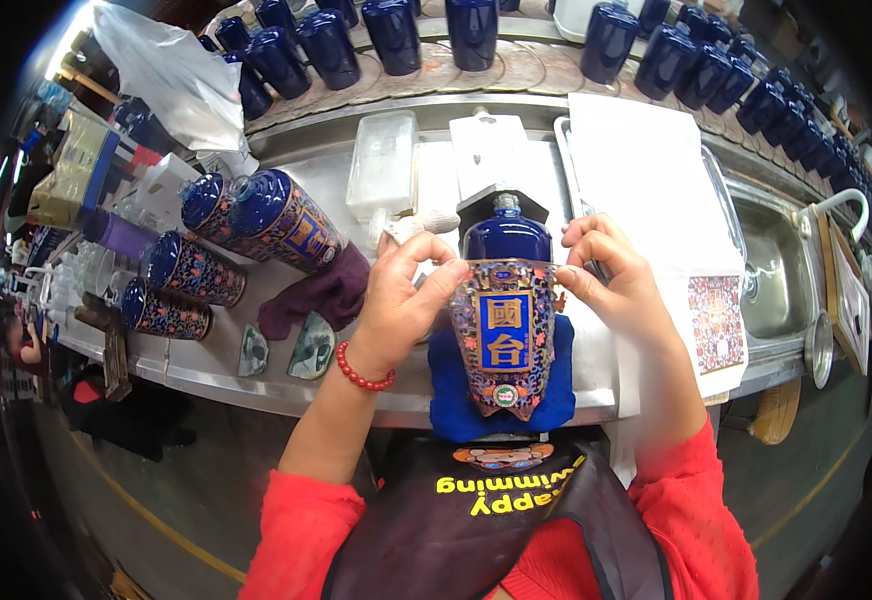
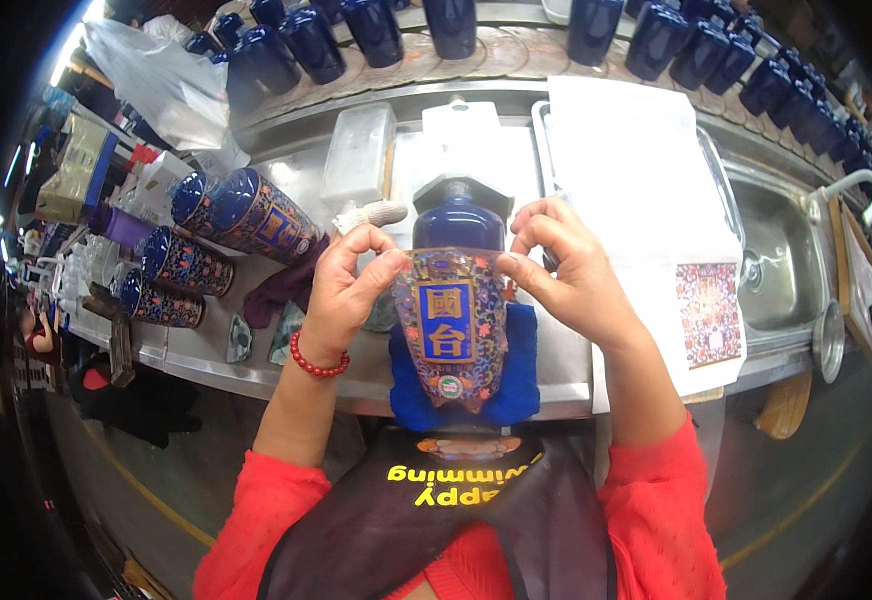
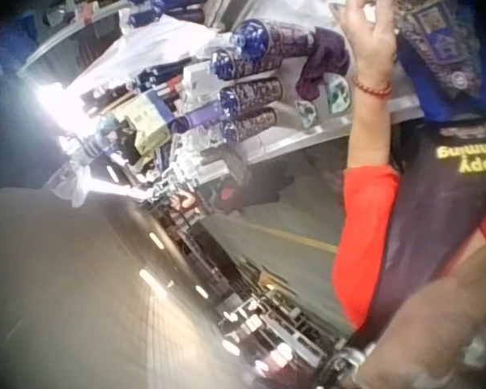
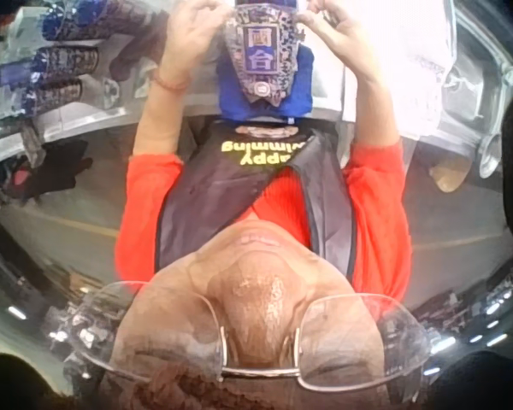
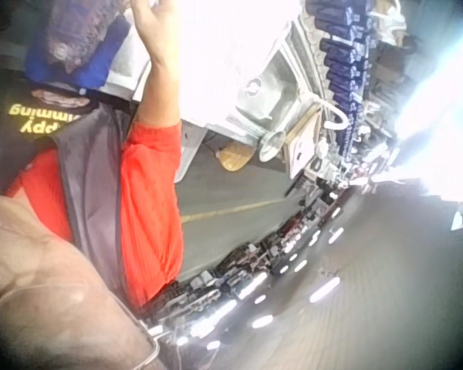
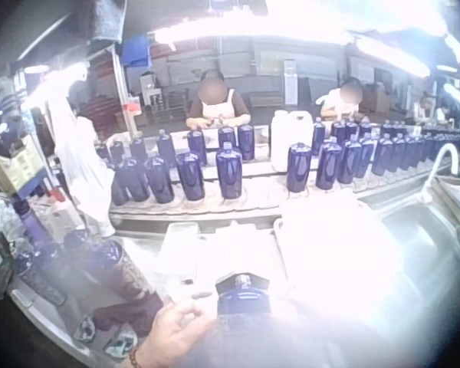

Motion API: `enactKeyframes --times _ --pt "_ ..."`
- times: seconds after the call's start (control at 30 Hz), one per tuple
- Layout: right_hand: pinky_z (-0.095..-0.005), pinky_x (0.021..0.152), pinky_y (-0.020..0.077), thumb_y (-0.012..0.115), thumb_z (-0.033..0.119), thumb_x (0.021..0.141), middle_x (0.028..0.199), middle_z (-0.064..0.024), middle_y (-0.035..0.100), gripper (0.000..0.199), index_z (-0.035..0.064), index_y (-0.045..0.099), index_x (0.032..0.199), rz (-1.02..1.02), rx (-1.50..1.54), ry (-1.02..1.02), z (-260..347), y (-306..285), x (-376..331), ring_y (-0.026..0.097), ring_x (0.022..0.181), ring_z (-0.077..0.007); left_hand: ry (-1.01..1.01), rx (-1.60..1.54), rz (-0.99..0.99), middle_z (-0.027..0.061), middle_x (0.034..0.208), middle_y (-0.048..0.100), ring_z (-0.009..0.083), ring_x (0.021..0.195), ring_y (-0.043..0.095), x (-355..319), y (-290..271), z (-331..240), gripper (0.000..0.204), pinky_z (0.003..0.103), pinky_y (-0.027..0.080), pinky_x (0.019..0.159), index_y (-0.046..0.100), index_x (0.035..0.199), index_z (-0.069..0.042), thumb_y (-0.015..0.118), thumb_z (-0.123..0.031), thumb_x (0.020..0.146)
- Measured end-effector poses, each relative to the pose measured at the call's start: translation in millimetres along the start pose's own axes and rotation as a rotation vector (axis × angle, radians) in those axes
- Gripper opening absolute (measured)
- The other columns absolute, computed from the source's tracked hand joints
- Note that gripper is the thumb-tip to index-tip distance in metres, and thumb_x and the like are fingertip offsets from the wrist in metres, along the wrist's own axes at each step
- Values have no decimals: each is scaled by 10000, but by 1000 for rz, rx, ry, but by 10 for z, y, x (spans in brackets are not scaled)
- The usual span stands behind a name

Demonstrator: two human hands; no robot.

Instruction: The person applies decorative stickers to blue bottles, smoothing each sticker with a small black tool and rotating the bottle to cover all sides. The person handles multiple bottles one at a time, placing finished bottles aside and picking up new ones from the floor.

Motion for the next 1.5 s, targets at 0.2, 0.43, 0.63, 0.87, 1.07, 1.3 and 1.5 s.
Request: enactKeyframes --times 0.2,0.43,0.63,0.87,1.07,1.3,1.5 --pt "-337 1013 387 757 128 899 1097 -77 561 208 44 580 829 -21 -27 18 42 -58 102 527 1124 -201 36 56 -53 72 877 674 254 979 552 98 6 9 184 386 376 984 655 835 -57 689 -216 921" --pt "-317 982 394 744 152 915 1048 -69 562 234 46 563 810 -9 -65 18 -50 -68 218 530 1071 -180 66 111 -78 71 866 677 249 932 562 222 18 56 187 392 366 992 650 842 -60 680 -221 931" --pt "-331 904 455 711 131 933 1038 -95 584 144 24 617 909 -50 -111 -18 -89 -23 278 563 1024 -215 57 125 -114 87 893 691 261 944 581 245 45 93 213 406 354 998 647 870 -53 642 -242 969" --pt "-433 1037 454 743 124 886 1382 -216 483 515 59 618 1381 -182 -543 -222 187 241 -134 501 1259 -377 465 578 -242 186 1349 612 401 1319 437 -219 243 -110 554 502 232 1160 624 1384 -107 574 -501 997" --pt "-472 1059 442 660 332 976 1475 -250 410 535 59 577 1428 -118 -447 -190 125 385 -249 469 1280 -390 391 533 -92 216 1439 550 432 1387 359 -287 342 -5 668 529 184 1193 536 1485 -107 541 -559 993" --pt "-439 1000 477 611 378 1008 1474 -223 415 570 39 535 1459 -94 -427 -204 62 353 -265 531 1155 -353 424 407 -53 237 1465 517 375 1392 440 -287 315 81 790 488 193 1211 456 1506 2 483 -607 1003" --pt "-427 991 502 645 449 974 1513 -212 383 621 119 532 1489 -56 -353 -288 -12 377 -391 543 1156 -315 497 400 -38 228 1521 469 392 1443 381 -383 358 206 883 505 165 1216 411 1548 -40 495 -689 956"
Point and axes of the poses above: each hand's wrist, its own x-axis towards the middle knuckle, its own y-axis out of the palm, z = x × y, the point moved 3 cm from there along x, towards the middle knuckle
